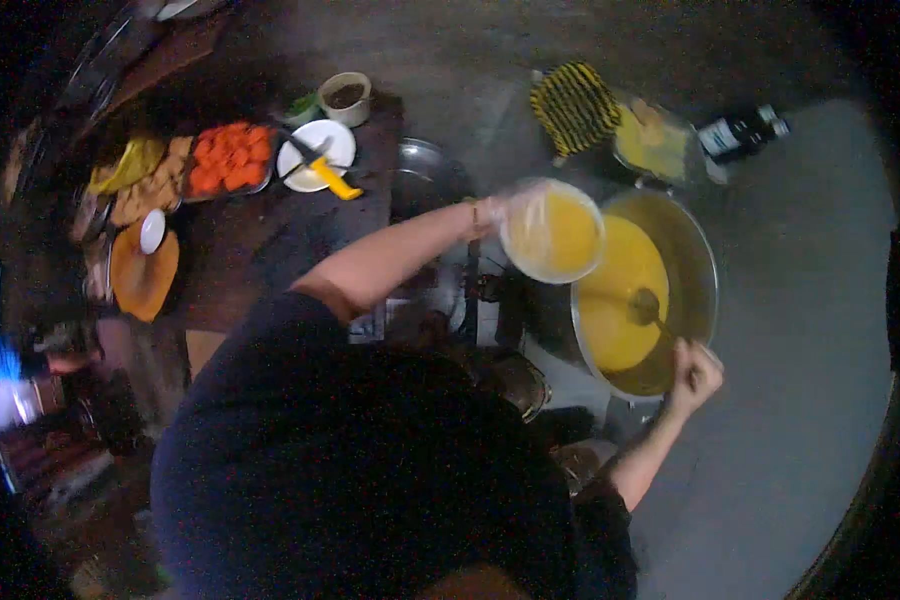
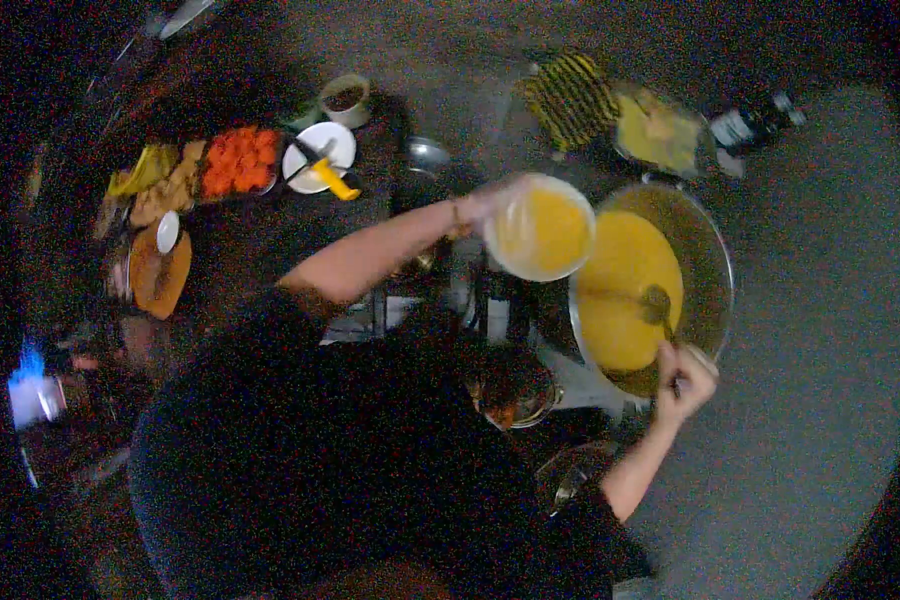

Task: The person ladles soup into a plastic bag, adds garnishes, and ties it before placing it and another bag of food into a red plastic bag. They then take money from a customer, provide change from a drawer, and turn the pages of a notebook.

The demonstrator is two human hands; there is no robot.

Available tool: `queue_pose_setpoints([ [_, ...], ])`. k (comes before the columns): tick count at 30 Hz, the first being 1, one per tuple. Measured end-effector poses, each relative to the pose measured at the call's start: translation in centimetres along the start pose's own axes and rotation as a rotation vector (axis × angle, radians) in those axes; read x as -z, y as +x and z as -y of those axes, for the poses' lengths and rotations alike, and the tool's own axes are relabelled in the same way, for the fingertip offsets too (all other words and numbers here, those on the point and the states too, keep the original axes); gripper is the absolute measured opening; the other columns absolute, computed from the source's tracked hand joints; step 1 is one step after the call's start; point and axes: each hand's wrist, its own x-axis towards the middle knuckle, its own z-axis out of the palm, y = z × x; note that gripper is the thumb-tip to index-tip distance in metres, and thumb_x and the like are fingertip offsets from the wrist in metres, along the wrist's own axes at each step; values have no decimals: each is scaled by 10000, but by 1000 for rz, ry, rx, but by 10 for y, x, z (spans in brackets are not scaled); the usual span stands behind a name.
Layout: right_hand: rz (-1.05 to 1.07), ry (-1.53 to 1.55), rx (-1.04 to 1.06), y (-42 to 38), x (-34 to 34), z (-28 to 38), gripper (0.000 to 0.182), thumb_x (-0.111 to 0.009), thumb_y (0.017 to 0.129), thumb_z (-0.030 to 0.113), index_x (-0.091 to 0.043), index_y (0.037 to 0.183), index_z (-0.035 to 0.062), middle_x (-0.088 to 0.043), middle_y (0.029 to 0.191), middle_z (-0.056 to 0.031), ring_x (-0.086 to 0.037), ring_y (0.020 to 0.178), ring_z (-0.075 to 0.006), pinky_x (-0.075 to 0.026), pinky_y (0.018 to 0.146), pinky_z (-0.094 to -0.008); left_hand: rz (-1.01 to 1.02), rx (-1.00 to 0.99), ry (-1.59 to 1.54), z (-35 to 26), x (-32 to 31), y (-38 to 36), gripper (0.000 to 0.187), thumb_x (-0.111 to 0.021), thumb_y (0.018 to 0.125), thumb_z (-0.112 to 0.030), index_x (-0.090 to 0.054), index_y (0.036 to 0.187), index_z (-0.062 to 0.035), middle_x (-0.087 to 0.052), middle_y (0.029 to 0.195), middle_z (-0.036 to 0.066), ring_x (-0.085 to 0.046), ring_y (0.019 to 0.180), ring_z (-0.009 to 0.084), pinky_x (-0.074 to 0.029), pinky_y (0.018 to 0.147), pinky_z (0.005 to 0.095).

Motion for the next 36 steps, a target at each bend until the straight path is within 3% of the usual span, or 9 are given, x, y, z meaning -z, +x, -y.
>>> queue_pose_setpoints([
  [6, 307, -13, -170, 33, -148, -78, 345, -631, 797, 188, -456, 569, -4, -460, 509, -62, -438, 492, -80, -320, 464, -235, 120, 116, 181, -55, 105, -190, 648, -507, 809, -536, -379, 1296, -128, -509, 1209, 54, -527, 1057, 189, -456, 885, 369],
  [9, 403, 93, -636, 53, -185, -71, 369, -625, 787, 355, -560, 673, 11, -543, 584, -69, -516, 556, -137, -400, 527, -267, -138, 207, 268, -58, 145, -266, 646, -500, 820, -523, -365, 1304, -118, -498, 1219, 68, -530, 1048, 184, -456, 886, 355],
  [10, 405, 98, -615, 65, -199, -54, 369, -625, 787, 355, -560, 673, 11, -543, 584, -69, -516, 556, -137, -400, 527, -267, -153, 191, 268, -59, 162, -288, 646, -500, 820, -523, -365, 1304, -118, -498, 1219, 68, -530, 1048, 184, -456, 886, 355],
  [12, -276, -717, 341, 85, -230, -20, 356, -634, 776, 358, -598, 736, 6, -609, 753, -136, -577, 706, -249, -445, 657, -351, -175, 344, 263, -51, 187, -328, 653, -488, 833, -510, -330, 1326, -113, -460, 1258, 71, -493, 1090, 173, -429, 917, 344],
  [16, 92, -158, -51, 143, -337, 123, 344, -581, 802, 315, -587, 796, -29, -582, 819, -205, -541, 802, -363, -420, 726, -423, -249, 168, 375, -32, 223, -401, 647, -461, 848, -510, -326, 1332, -103, -437, 1277, 61, -440, 1138, 159, -380, 962, 339],
  [20, 86, -102, -49, 170, -494, 175, 467, -513, 825, 428, -505, 984, -12, -559, 917, -213, -523, 902, -382, -433, 785, -447, -520, 103, 121, -21, 254, -427, 621, -557, 812, -463, -390, 1287, -100, -462, 1246, 38, -440, 1130, 147, -373, 948, 326],
  [24, 348, -63, -409, 195, -554, 203, 386, -513, 828, 349, -502, 926, -24, -598, 898, -238, -571, 837, -423, -457, 736, -471, -547, -140, 283, -47, 266, -438, 623, -562, 809, -447, -387, 1278, -76, -447, 1255, 43, -421, 1146, 160, -361, 955, 319],
  [26, 332, -81, -330, 199, -589, 178, 330, -532, 814, 301, -526, 897, -18, -605, 860, -229, -580, 814, -408, -465, 720, -458, -640, -237, 276, -55, 278, -438, 619, -538, 821, -459, -387, 1275, -67, -455, 1243, 54, -434, 1132, 169, -362, 953, 317],
  [36, 345, 183, -34, 204, -567, 182, 142, -528, 807, 108, -609, 794, -8, -611, 657, -146, -607, 586, -256, -474, 557, -341, -818, -371, 256, -28, 390, -391, 576, -497, 849, -452, -404, 1268, -68, -493, 1201, 57, -460, 1106, 158, -375, 942, 310],
])
